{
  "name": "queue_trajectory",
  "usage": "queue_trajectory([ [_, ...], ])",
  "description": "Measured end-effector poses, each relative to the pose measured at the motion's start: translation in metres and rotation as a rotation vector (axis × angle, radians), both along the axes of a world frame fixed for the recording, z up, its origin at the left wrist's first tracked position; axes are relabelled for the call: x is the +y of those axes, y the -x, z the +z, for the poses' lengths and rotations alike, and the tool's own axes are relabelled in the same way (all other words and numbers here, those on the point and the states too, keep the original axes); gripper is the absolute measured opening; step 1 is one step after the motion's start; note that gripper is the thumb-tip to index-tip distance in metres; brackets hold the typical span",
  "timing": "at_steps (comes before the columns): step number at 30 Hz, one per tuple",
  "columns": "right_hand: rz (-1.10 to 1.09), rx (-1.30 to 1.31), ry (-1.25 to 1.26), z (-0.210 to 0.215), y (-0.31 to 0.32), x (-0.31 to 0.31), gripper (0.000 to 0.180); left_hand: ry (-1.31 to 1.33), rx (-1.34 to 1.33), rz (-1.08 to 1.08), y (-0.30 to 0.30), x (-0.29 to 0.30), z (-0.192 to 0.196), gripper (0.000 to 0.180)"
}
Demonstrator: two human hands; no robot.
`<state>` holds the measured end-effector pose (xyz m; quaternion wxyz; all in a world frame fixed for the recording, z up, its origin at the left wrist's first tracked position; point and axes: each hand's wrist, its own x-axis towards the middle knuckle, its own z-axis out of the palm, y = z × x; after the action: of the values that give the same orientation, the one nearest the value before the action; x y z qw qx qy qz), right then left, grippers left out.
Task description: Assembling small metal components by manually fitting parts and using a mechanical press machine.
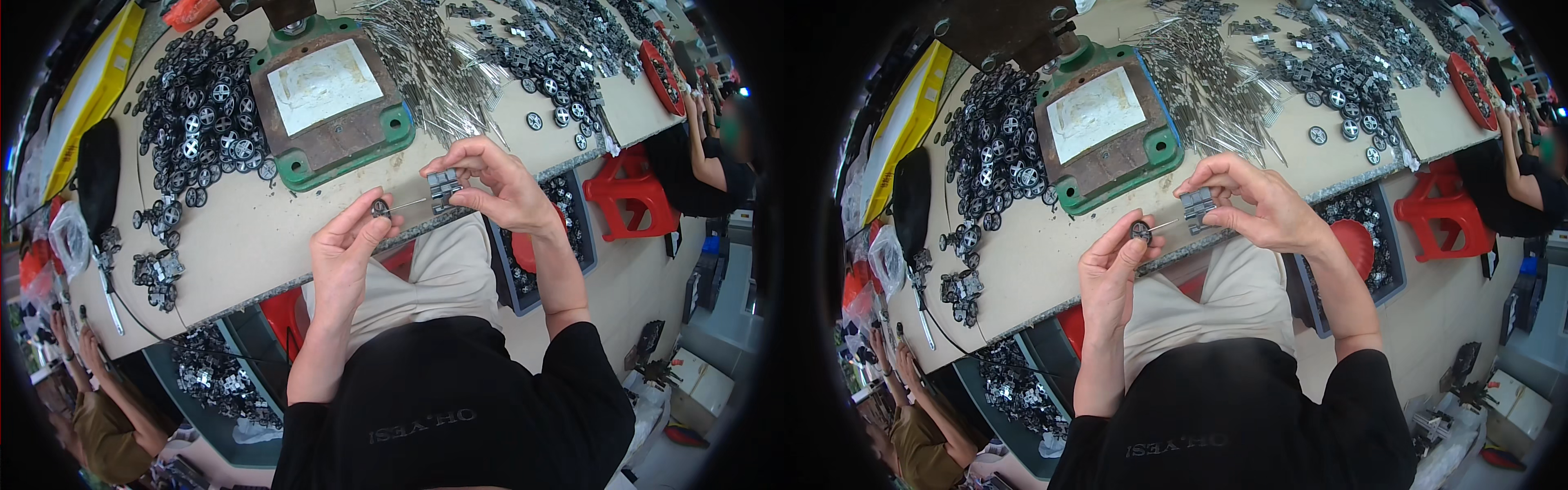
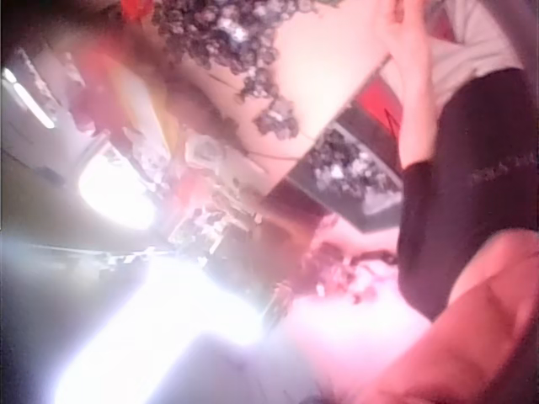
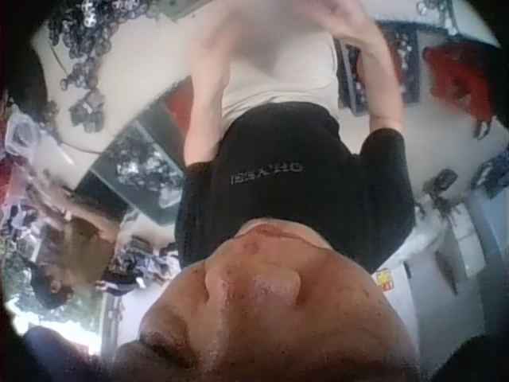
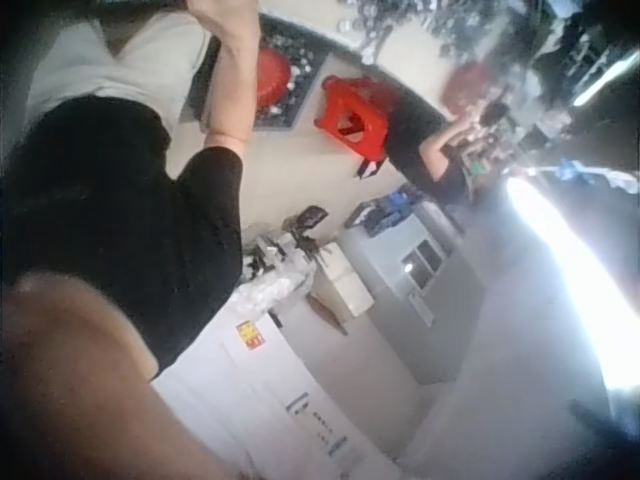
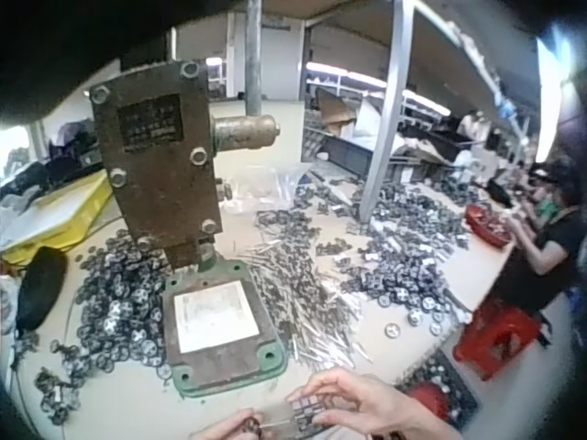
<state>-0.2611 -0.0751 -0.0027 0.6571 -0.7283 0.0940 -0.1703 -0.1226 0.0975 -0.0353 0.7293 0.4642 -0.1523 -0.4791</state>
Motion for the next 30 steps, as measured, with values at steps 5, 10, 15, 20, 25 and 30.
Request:
queue_trajectory([
  [5,0.015,0.025,0.045,-0.001,0.001,-0.001,0.039,-0.045,-0.077,-0.001,0.002,-0.001,-0.001,0.033],
  [10,0.025,0.036,0.138,0.002,-0.001,0.000,0.039,-0.031,-0.147,0.026,0.005,-0.001,-0.001,0.033],
  [15,-0.041,0.058,0.268,0.005,0.001,0.004,0.036,-0.045,-0.249,0.072,0.008,-0.001,0.001,0.032],
  [20,-0.036,0.156,0.337,0.005,0.004,0.005,0.037,-0.032,-0.017,-0.007,0.003,0.000,-0.003,0.031],
  [25,0.019,0.097,0.213,0.000,0.006,0.004,0.037,-0.038,0.065,-0.019,0.000,0.000,-0.001,0.032],
  [30,0.008,0.079,-0.098,-0.012,0.000,0.020,0.037,-0.008,-0.419,0.000,0.020,-0.003,0.000,0.032],
])
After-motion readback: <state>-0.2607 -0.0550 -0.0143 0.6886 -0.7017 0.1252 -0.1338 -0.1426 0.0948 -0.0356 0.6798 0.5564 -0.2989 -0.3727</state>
